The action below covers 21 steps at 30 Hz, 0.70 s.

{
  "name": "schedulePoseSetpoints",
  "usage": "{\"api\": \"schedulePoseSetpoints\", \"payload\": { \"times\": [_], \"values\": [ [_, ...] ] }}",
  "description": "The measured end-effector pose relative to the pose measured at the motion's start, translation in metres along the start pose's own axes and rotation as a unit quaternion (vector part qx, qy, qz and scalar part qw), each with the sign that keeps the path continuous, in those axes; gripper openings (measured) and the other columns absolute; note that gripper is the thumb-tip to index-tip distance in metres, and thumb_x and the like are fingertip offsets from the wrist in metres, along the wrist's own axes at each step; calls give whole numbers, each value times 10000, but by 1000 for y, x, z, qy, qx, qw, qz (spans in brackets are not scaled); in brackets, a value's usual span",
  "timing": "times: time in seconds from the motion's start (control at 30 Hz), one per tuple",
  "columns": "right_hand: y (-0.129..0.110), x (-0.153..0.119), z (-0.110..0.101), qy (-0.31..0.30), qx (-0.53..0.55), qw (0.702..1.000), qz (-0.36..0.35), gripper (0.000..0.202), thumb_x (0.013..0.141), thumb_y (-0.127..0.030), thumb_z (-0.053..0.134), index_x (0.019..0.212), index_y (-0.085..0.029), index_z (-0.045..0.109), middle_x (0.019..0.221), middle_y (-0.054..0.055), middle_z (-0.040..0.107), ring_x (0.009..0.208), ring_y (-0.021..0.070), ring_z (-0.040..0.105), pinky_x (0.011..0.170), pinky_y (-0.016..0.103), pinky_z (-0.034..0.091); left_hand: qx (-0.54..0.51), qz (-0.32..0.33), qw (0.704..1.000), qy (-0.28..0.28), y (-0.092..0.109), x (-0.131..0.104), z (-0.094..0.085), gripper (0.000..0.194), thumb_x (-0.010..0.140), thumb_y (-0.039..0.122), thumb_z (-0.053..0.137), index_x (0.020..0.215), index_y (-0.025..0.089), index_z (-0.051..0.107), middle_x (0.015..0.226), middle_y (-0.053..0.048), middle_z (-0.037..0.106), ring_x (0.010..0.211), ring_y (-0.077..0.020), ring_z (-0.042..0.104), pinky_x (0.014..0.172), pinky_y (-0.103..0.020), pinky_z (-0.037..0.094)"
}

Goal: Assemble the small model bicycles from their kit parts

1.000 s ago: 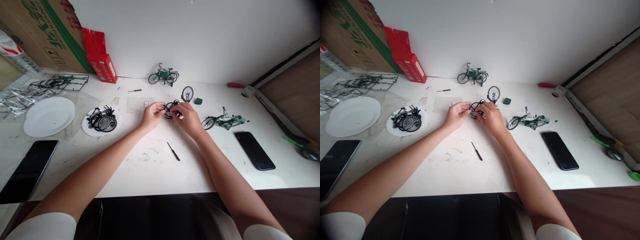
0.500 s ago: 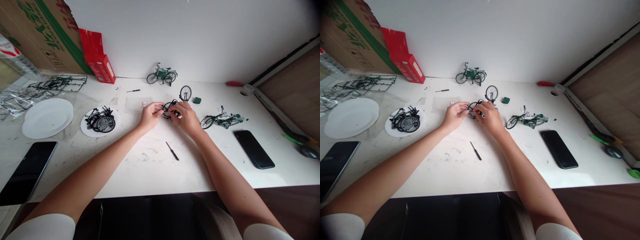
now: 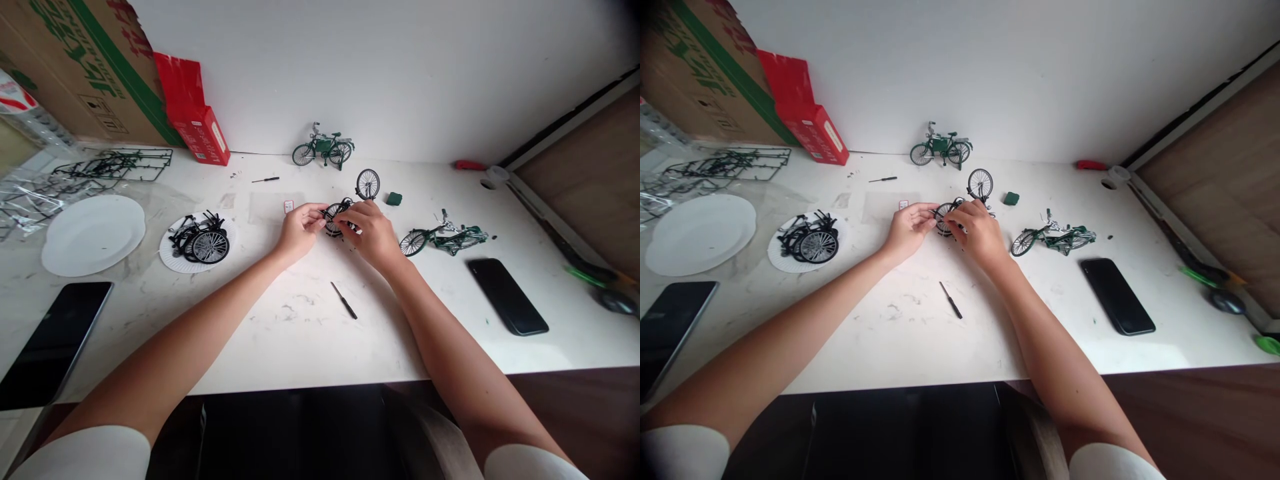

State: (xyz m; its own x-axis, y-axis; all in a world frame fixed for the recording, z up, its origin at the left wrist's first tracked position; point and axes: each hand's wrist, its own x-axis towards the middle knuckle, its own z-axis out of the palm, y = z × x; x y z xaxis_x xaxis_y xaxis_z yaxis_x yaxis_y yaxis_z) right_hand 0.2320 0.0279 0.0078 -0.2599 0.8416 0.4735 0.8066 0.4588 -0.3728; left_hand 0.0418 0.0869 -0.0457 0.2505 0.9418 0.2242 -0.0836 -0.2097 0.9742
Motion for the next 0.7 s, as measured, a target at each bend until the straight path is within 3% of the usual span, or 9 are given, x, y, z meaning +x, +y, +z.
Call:
{"api": "schedulePoseSetpoints", "payload": {
  "times": [0.47,0.7],
  "values": [
    [11,-3,12,34,61,997,24,226,1057,-384,673,1079,-297,881,1014,116,770,995,303,672,742,443,586,5,6,1000,8,4,-3,3,325,866,151,768,1191,139,775,903,-56,766,826,-140,721,821,-266,616],
    [8,-3,16,44,45,998,11,207,1045,-383,695,1039,-328,895,973,101,759,958,295,640,725,437,556,9,11,1000,11,3,-4,2,337,876,130,735,1208,146,792,864,-33,731,772,-118,704,763,-235,594]
  ]
}}
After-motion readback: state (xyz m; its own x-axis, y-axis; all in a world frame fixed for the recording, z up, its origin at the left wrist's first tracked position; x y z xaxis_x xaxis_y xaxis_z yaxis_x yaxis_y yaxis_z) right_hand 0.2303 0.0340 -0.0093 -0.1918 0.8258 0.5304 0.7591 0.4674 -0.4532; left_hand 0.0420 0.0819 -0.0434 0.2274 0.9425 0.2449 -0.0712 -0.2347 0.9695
